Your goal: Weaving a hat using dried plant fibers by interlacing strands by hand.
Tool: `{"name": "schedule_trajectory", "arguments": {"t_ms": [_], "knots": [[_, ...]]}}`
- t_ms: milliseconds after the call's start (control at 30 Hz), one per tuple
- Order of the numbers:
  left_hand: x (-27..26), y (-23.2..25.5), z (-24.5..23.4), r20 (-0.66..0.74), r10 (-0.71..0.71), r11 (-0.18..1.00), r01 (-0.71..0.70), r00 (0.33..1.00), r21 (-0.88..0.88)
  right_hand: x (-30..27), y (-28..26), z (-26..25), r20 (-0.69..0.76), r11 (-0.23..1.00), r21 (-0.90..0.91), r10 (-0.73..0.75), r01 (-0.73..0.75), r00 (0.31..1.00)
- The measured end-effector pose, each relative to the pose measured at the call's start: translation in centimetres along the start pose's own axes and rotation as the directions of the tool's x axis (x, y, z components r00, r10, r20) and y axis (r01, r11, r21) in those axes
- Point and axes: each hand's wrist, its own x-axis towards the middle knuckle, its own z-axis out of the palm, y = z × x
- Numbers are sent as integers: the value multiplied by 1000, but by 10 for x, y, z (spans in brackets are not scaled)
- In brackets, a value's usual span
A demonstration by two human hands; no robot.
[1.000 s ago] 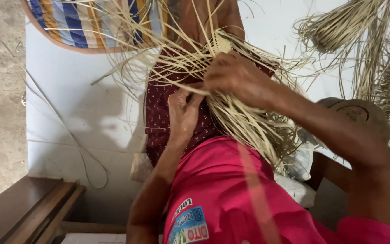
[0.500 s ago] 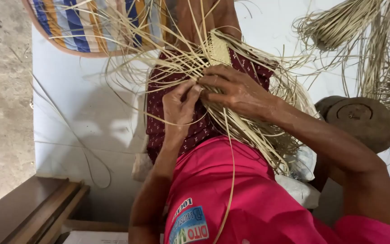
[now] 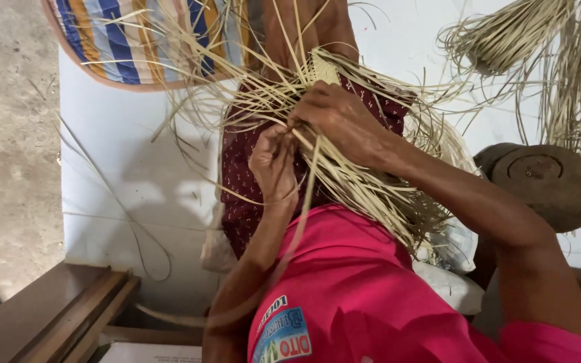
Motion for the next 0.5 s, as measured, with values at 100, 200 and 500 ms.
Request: {"name": "schedule_trajectory", "arguments": {"t_ms": [100,200,500], "knots": [[-2,14,4,-16,119,982,-116,993,148,2,3,3,4,993,-105,-52,52,999],[2,30,6,20,106,938,-107,994,331,-3,1,8,-8,998,-19,-56,56,998],[10,45,1,85,-106,906,61,991,419,-9,6,13,-137,966,-145,-235,215,962]]}}
